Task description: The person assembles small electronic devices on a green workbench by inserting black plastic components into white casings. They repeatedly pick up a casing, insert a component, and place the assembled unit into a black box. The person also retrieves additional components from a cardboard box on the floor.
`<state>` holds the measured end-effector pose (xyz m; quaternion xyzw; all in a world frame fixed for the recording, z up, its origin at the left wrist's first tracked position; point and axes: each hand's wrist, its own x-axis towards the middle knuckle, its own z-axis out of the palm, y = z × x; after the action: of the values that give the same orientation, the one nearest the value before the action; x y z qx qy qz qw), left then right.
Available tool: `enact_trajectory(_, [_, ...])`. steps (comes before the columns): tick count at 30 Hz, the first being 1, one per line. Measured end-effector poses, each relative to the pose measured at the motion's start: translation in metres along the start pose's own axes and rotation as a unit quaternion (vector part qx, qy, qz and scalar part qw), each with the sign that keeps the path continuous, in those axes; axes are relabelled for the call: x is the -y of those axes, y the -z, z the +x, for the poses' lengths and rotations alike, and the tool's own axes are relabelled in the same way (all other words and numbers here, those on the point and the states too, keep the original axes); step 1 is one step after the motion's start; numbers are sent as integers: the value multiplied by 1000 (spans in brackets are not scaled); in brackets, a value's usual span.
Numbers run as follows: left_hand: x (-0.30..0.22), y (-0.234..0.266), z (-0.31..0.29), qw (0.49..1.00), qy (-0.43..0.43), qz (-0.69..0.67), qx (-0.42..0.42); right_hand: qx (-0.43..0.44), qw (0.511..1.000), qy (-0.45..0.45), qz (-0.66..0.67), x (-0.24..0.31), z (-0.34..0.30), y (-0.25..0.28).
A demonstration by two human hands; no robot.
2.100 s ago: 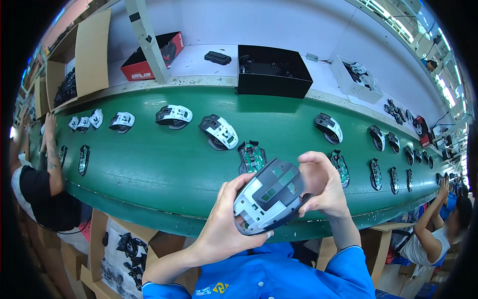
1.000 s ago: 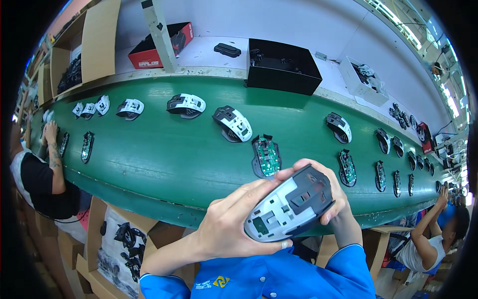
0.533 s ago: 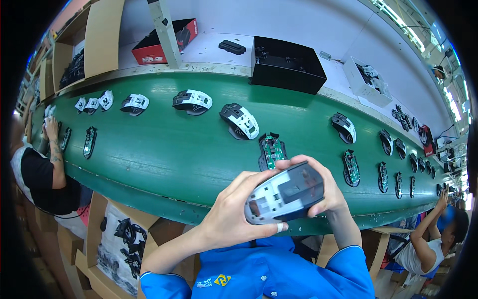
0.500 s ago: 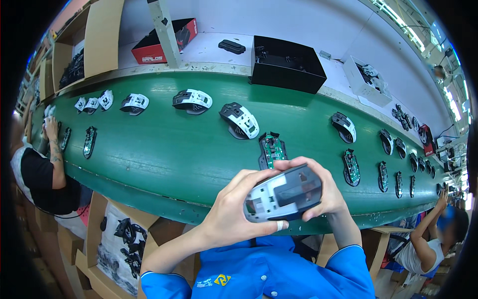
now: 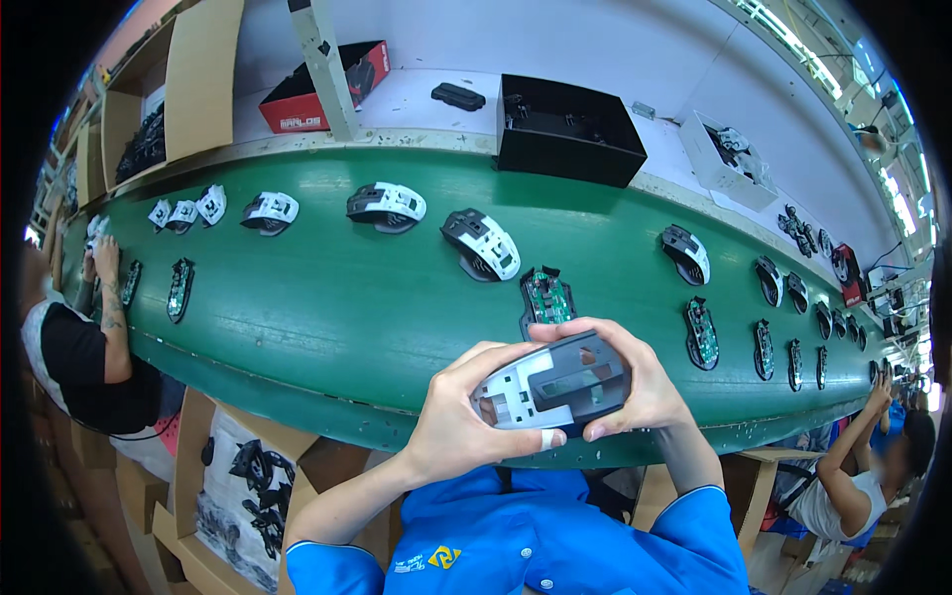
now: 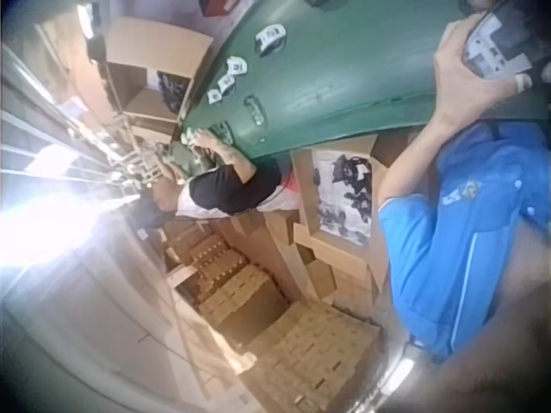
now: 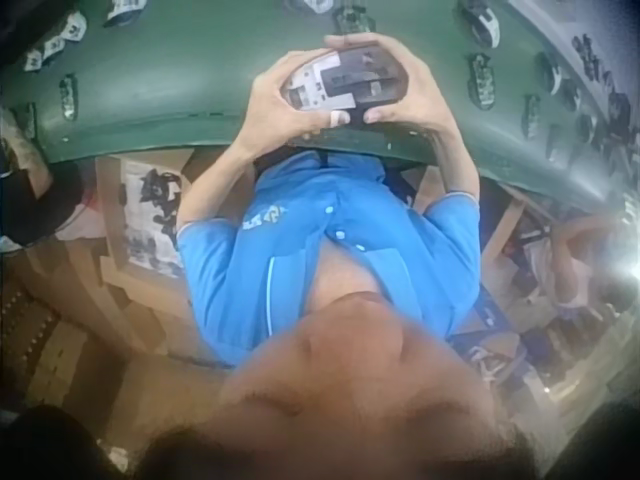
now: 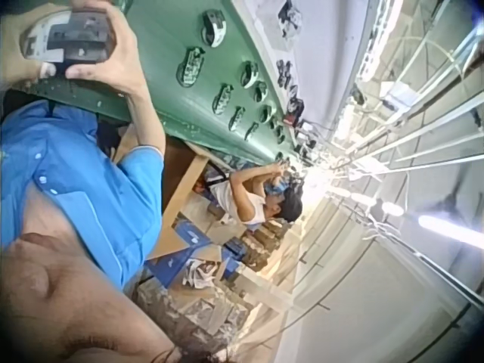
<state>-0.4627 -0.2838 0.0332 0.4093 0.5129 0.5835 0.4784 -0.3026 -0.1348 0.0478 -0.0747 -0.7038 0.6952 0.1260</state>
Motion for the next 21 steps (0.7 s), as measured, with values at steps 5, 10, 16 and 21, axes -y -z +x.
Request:
enact_trajectory(5, [0, 32, 1, 957, 148, -244, 45, 135, 939, 47, -314, 51, 29, 75])
enact_trajectory(10, [24, 68, -9, 934, 103, -338, 51, -283, 624, 85, -723, 17, 119, 201])
enact_trajectory(16, [56, 111, -31, 884, 57, -463, -8, -85, 711, -57, -696, -41, 194, 265])
enact_trajectory(21, [63, 132, -34, 887, 49, -458, -31, 64, 710, -243, -658, -32, 217, 266])
